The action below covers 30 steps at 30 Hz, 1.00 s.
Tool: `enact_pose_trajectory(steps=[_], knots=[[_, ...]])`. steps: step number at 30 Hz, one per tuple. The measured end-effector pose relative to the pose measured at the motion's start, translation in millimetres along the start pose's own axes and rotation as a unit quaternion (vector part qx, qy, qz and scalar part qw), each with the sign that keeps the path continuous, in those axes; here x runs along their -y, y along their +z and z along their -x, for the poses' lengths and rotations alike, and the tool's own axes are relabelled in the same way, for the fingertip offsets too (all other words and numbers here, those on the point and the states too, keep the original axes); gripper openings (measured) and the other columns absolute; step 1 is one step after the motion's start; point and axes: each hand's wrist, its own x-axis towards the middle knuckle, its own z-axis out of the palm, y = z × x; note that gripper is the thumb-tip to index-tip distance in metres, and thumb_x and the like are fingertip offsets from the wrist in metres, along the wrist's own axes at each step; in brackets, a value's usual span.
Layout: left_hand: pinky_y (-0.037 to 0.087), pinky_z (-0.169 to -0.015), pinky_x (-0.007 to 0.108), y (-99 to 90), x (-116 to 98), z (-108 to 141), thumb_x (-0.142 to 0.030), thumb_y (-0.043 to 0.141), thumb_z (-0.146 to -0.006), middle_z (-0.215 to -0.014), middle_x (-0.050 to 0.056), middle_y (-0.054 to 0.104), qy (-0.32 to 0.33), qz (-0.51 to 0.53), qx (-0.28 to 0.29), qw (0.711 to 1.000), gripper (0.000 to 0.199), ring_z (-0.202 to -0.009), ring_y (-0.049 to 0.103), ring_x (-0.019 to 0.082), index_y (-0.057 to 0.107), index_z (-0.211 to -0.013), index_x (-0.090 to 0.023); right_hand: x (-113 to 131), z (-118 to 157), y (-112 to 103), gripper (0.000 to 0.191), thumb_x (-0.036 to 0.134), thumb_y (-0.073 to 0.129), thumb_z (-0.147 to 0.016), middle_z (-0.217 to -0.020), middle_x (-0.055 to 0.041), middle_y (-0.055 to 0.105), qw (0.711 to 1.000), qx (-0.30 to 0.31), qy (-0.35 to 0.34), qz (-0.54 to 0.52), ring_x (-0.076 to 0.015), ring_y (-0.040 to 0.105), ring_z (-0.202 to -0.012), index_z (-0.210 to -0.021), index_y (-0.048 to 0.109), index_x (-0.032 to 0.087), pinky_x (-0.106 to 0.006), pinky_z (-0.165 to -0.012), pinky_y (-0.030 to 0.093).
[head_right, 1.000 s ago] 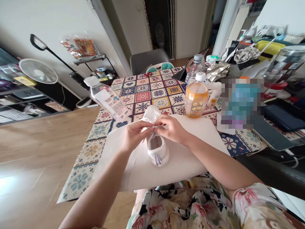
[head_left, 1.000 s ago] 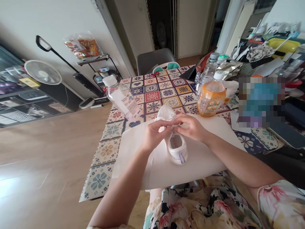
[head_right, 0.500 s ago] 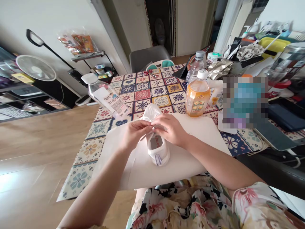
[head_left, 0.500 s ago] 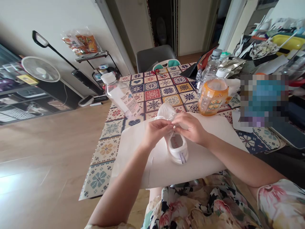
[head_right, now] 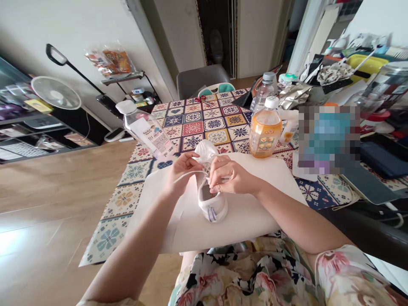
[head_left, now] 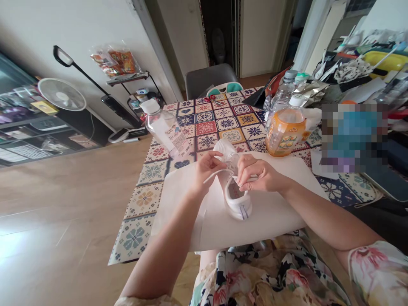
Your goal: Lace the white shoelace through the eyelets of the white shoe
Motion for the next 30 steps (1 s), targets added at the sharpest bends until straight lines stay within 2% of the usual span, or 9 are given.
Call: enact_pose_trajectory(steps=[11, 14, 17, 19, 21, 25, 27, 29, 30], knots=[[0.042, -0.061, 0.024, 1.1, -0.3, 0.0, -0.017, 0.076, -0.064, -0.057, -0.007, 0.062, 0.036, -0.067, -0.029, 0.997, 0.032, -0.055, 0.057, 0.011, 0.062, -0.092, -0.019, -1.6, 2.9, 7.9, 0.012, 0.023, 0.078, -0.082, -0.076, -0.0024, 0.069, 0.999, -0.009, 0.015, -0.045, -0.0166, 0.062, -0.075, -0.072, 0.07, 0.02, -0.033, -0.072, 0.05], [0.043, -0.064, 0.025, -3.9, 0.7, -0.4, -0.019, 0.074, -0.069, -0.062, -0.005, 0.062, 0.032, -0.11, 0.009, 0.993, 0.029, -0.059, 0.058, 0.012, 0.062, -0.096, -0.018, -0.3, 3.8, 7.6, 0.011, 0.025, 0.076, -0.084, -0.08, -0.0024, 0.067, 0.997, 0.0, 0.051, -0.059, -0.0163, 0.063, -0.078, -0.076, 0.07, 0.021, -0.032, -0.072, 0.052], [0.045, -0.067, 0.026, -9.9, 2.5, -0.5, -0.018, 0.071, -0.072, -0.075, -0.002, 0.065, 0.02, -0.154, 0.057, 0.986, 0.033, -0.069, 0.061, 0.013, 0.061, -0.103, -0.018, -0.1, 3.7, 4.3, 0.012, 0.031, 0.074, -0.086, -0.087, -0.0029, 0.064, 0.996, 0.008, 0.081, -0.029, -0.016, 0.062, -0.081, -0.082, 0.068, 0.021, -0.032, -0.076, 0.052], [0.046, -0.069, 0.026, -12.8, 0.0, 0.6, -0.018, 0.071, -0.071, -0.083, -0.001, 0.063, 0.037, -0.179, 0.037, 0.982, 0.033, -0.076, 0.06, 0.014, 0.058, -0.101, -0.02, -1.7, 3.2, 2.0, 0.013, 0.033, 0.074, -0.086, -0.091, -0.0033, 0.061, 0.996, -0.002, 0.089, 0.019, -0.0155, 0.058, -0.081, -0.087, 0.067, 0.021, -0.032, -0.076, 0.051], [0.045, -0.069, 0.026, -14.5, -7.3, 2.8, -0.022, 0.072, -0.073, -0.085, -0.001, 0.06, 0.063, -0.21, 0.038, 0.975, 0.024, -0.076, 0.058, 0.014, 0.057, -0.091, -0.02, -3.8, 2.5, 0.3, 0.014, 0.031, 0.073, -0.086, -0.091, -0.0034, 0.059, 0.993, -0.012, 0.098, 0.064, -0.0153, 0.054, -0.079, -0.089, 0.065, 0.021, -0.031, -0.074, 0.05], [0.046, -0.068, 0.029, -14.6, -26.1, 7.1, -0.031, 0.073, -0.077, -0.08, 0.002, 0.061, 0.07, -0.269, 0.202, 0.939, 0.019, -0.072, 0.057, 0.015, 0.061, -0.081, -0.018, -1.3, 0.3, -2.6, 0.017, 0.029, 0.066, -0.091, -0.08, -0.0021, 0.059, 0.989, -0.005, 0.111, 0.096, -0.0156, 0.054, -0.076, -0.079, 0.059, 0.02, -0.03, -0.072, 0.047], [0.046, -0.068, 0.029, -13.2, -30.2, 8.0, -0.03, 0.076, -0.073, -0.081, 0.003, 0.061, 0.07, -0.282, 0.236, 0.927, 0.02, -0.072, 0.057, 0.015, 0.063, -0.082, -0.017, 4.7, -0.3, -6.6, 0.02, 0.033, 0.064, -0.093, -0.08, -0.0023, 0.06, 0.992, 0.009, 0.115, 0.053, -0.0159, 0.056, -0.077, -0.077, 0.06, 0.02, -0.031, -0.074, 0.047], [0.047, -0.067, 0.028, -11.6, -29.8, 8.5, -0.026, 0.077, -0.071, -0.081, 0.003, 0.06, 0.072, -0.289, 0.227, 0.927, 0.02, -0.072, 0.057, 0.015, 0.063, -0.082, -0.017, 11.5, 0.4, -13.3, 0.025, 0.039, 0.066, -0.091, -0.078, -0.0021, 0.062, 0.993, 0.046, 0.089, -0.069, -0.0156, 0.058, -0.076, -0.074, 0.061, 0.021, -0.032, -0.074, 0.048], [0.047, -0.067, 0.028, -10.8, -28.6, 8.7, -0.024, 0.077, -0.07, -0.081, 0.002, 0.059, 0.073, -0.292, 0.218, 0.928, 0.019, -0.072, 0.057, 0.015, 0.063, -0.081, -0.017, 14.3, 1.3, -17.4, 0.029, 0.043, 0.068, -0.09, -0.074, -0.0017, 0.063, 0.983, 0.081, 0.064, -0.149, -0.0153, 0.059, -0.073, -0.071, 0.062, 0.022, -0.031, -0.072, 0.049]])
